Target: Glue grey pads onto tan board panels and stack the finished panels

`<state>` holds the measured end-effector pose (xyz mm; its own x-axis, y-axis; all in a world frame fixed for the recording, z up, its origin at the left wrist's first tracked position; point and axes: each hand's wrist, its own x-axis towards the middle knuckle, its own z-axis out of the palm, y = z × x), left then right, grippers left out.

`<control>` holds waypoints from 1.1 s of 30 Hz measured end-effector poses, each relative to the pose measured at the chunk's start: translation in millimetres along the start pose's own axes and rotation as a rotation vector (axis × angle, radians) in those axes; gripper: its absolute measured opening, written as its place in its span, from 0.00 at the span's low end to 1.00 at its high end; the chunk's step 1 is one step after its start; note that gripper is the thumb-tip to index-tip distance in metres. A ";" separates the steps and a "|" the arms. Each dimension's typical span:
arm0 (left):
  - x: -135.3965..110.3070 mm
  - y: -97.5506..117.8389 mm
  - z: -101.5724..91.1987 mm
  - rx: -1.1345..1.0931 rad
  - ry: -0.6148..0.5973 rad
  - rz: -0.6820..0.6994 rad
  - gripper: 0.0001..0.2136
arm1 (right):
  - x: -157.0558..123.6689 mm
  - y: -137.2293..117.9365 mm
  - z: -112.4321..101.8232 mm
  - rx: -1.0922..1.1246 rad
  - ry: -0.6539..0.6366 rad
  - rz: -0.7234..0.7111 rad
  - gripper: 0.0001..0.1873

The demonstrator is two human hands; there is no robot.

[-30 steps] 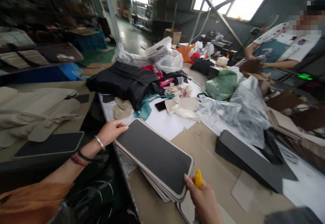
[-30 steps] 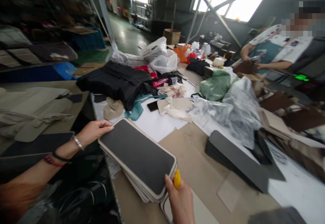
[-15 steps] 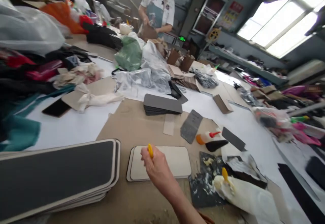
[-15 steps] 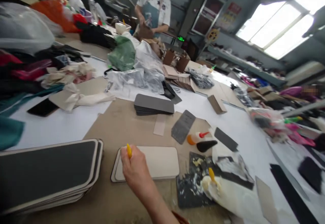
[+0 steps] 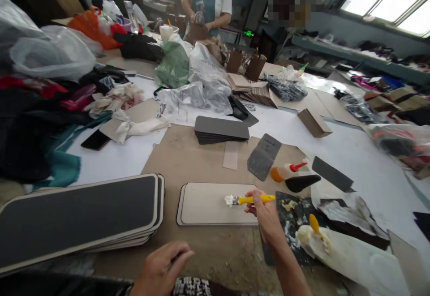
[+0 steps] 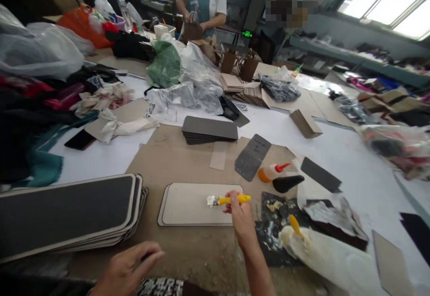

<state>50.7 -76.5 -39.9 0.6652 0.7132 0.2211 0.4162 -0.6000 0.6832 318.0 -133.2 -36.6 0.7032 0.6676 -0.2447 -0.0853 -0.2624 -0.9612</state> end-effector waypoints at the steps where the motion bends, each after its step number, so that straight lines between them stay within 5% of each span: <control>1: 5.9 -3.3 13.0 0.029 0.007 0.040 0.12 | -0.2 1.2 5.9 0.011 -0.010 0.005 0.26; 6: 20.4 -48.9 57.3 0.327 0.117 0.139 0.11 | -3.8 4.4 57.0 0.014 -0.128 -0.039 0.22; 12: 16.4 -81.9 71.9 0.356 0.127 0.194 0.11 | -6.2 13.5 100.8 -0.084 -0.224 -0.144 0.18; 15: 14.9 -84.9 74.4 0.331 0.137 0.184 0.12 | -2.1 16.3 86.6 -0.210 -0.133 -0.158 0.19; 26: 9.1 -92.9 79.4 0.423 0.134 0.272 0.14 | 16.9 29.1 -38.4 -0.587 0.327 -0.056 0.27; 33: 12.6 -90.0 77.8 0.461 0.158 0.337 0.14 | 8.6 9.4 -48.9 -0.773 0.412 -0.178 0.29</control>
<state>69.9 -41.7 -152.7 0.7220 0.4800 0.4983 0.4478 -0.8732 0.1922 357.8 -164.1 -41.5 0.8709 0.4792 0.1087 0.4447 -0.6745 -0.5893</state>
